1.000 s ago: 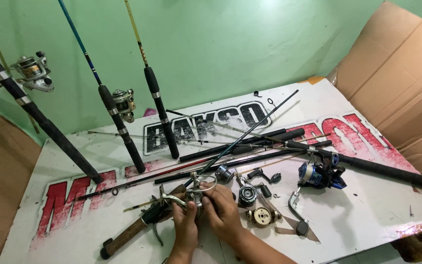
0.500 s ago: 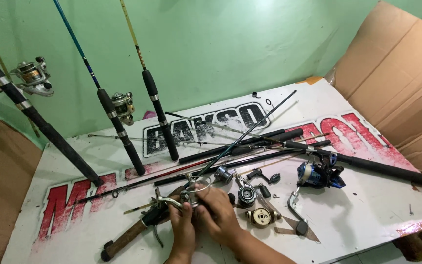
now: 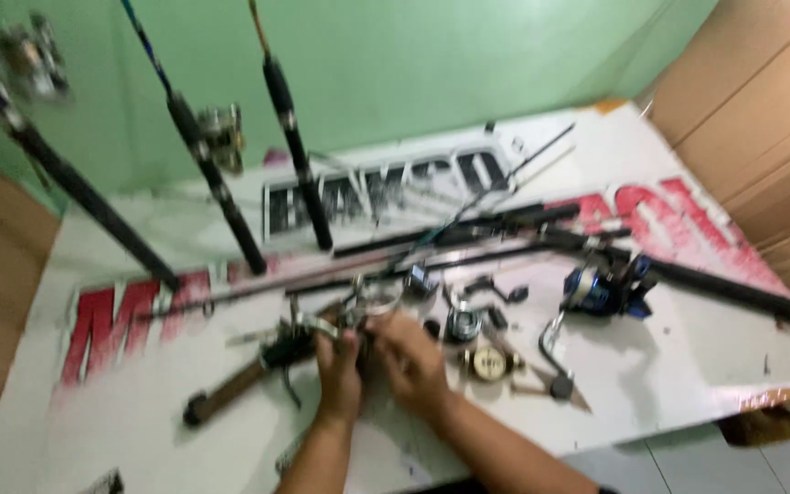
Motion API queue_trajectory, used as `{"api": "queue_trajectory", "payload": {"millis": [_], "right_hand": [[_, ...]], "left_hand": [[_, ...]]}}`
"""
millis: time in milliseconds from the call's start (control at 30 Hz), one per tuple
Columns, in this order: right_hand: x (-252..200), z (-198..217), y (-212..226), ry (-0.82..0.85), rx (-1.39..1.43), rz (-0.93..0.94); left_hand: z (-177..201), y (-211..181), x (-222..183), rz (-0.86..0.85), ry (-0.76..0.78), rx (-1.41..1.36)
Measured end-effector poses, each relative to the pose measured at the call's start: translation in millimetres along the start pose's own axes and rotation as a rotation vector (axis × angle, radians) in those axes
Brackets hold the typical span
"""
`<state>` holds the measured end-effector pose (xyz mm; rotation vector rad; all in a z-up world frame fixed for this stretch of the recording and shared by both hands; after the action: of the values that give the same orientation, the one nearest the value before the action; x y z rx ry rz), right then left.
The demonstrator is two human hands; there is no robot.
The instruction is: Repairing and reassembling a fishing reel by manipulating various mechanical parts by hand.
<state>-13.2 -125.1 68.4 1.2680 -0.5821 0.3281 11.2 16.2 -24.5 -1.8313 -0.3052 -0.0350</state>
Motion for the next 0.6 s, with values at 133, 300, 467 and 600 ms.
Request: {"api": "queue_trajectory", "payload": {"millis": [133, 300, 467, 600], "right_hand": [[15, -2, 2, -0.175, 0.131, 0.02], [15, -3, -10, -0.129, 0.315, -0.227], [8, -6, -28, -0.087, 0.308, -0.316], [9, -2, -19, -0.111, 0.203, -0.226]], "left_hand": [[-14, 11, 1, -0.152, 0.01, -0.048], [-31, -21, -5, -0.187, 0.004, -0.147], [-14, 13, -3, -0.196, 0.08, -0.112], [-6, 20, 1, -0.217, 0.075, -0.134]]}}
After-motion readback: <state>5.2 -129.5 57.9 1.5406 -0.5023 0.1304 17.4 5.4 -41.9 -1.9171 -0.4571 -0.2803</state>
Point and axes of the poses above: each hand's wrist, its own x-axis towards the middle knuckle, its own z-axis out of the back of the hand, y = z × x, the point moved 1 cm from there along x, towards the middle knuckle, and after that the axes turned 13 degrees about -z, right-handed, at the moved point
